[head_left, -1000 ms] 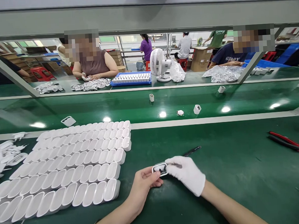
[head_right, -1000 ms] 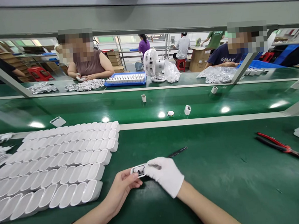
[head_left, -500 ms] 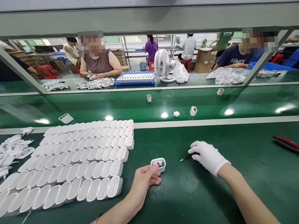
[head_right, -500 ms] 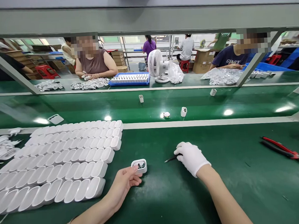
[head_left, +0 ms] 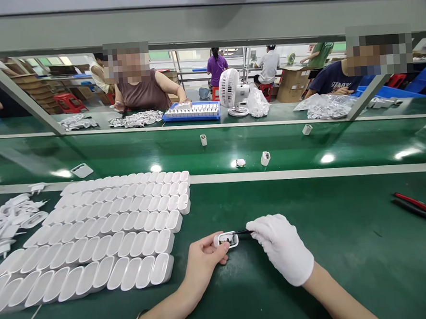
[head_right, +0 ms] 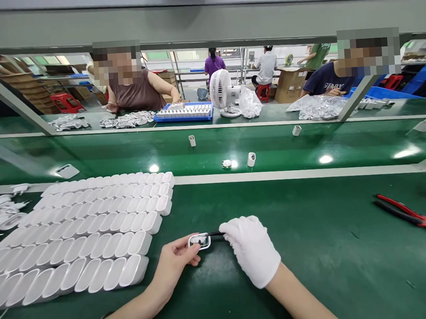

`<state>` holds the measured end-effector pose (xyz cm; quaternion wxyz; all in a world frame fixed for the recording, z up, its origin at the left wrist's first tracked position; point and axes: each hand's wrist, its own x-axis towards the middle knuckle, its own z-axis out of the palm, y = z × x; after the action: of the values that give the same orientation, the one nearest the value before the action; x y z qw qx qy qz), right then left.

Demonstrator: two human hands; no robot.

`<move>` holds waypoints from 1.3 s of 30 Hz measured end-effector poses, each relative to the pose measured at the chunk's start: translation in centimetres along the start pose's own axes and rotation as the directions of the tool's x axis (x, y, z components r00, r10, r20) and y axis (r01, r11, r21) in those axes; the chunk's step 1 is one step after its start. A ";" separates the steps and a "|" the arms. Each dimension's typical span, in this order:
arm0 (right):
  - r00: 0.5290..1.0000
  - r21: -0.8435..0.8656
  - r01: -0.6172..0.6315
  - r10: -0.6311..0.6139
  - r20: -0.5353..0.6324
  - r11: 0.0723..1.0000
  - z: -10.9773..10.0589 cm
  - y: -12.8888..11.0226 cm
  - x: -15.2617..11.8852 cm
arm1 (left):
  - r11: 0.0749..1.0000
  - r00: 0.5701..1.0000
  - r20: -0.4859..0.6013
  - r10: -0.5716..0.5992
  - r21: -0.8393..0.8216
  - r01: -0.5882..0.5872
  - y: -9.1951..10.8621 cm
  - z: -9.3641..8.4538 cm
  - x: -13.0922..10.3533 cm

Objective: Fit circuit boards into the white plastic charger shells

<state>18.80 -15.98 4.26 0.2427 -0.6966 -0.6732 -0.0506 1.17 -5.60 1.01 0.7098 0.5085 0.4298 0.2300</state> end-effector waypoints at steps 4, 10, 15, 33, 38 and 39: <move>0.998 0.001 -0.011 0.011 -0.066 1.000 0.2 0.3 -0.3 | 1.000 1.000 -0.001 0.006 -0.006 -0.006 0.4 0.2 -0.2; 0.991 0.042 0.012 -0.006 -0.134 0.999 0.9 -0.6 -0.3 | 1.000 1.000 0.010 0.009 0.015 -0.009 0.1 0.1 -0.2; 0.990 -0.005 0.019 -0.019 -0.138 1.000 1.0 -1.0 -0.2 | 0.999 0.999 0.029 0.027 0.024 -0.027 -0.2 -0.2 -0.2; 0.995 -0.068 -0.094 0.095 0.020 0.993 -0.2 -1.3 -0.7 | 0.990 0.989 0.024 0.143 -0.001 -0.143 -0.5 -0.3 -0.1; 0.988 -0.051 -0.153 0.153 -0.015 0.987 -0.5 -1.4 -1.0 | 0.991 0.991 -0.031 0.127 -0.030 -0.128 0.0 -0.2 0.1; 0.987 -0.036 -0.157 0.156 -0.033 0.987 -0.7 -1.4 -1.0 | 0.993 0.993 -0.042 0.113 -0.037 -0.115 0.0 -0.2 0.1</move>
<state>17.54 -17.19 4.81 0.2427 -0.7509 -0.6117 -0.0550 1.05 -5.38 0.91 0.6966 0.5137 0.4094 0.2885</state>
